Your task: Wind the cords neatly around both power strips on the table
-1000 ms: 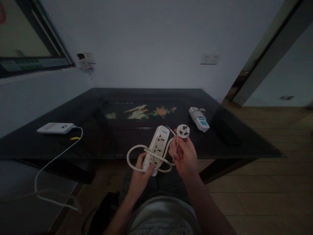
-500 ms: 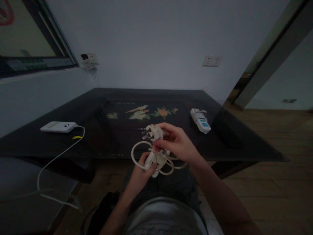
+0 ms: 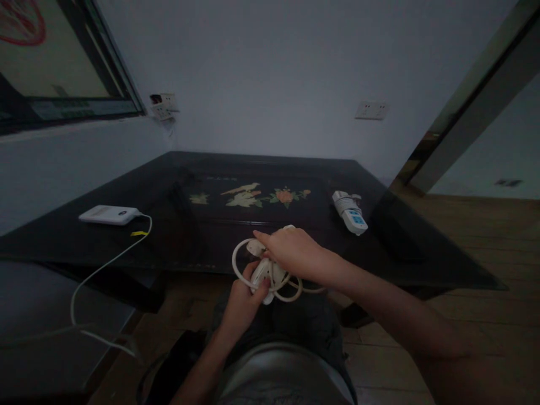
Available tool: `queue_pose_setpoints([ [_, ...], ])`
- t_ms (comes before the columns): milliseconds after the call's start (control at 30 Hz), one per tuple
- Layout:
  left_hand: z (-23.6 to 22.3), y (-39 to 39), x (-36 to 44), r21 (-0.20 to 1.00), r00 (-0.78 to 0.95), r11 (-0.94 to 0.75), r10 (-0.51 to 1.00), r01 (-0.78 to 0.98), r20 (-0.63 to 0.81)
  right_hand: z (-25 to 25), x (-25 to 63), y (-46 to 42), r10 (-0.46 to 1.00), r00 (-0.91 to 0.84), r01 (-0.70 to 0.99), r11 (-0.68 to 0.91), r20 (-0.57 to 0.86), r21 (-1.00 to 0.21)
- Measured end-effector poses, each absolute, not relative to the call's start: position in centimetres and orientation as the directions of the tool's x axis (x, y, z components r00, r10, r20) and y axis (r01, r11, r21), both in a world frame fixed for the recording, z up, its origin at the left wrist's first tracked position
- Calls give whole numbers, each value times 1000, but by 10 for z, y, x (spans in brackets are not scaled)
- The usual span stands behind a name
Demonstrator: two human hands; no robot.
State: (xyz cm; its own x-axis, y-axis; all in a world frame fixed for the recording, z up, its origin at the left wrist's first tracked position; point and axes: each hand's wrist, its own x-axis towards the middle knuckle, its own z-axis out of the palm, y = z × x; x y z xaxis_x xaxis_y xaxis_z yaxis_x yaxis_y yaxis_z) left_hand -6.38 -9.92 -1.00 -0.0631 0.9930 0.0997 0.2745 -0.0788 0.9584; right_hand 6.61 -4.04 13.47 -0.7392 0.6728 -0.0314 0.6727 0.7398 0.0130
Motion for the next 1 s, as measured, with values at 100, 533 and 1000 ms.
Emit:
queue_pose_setpoints([
  [100,-7,-102,-62,942,-56,-77,993,326,100,133,54,-49,695,-714,687,719,-88,108],
  [533,6,-113,-65,825,-36,-108,988,555,153,129,59,-5,526,-845,528,792,-96,-305],
  [1000,-2,-111,-61,985,30,-104,994,140,101,106,76,32,380,-911,287,309,-159,-907],
])
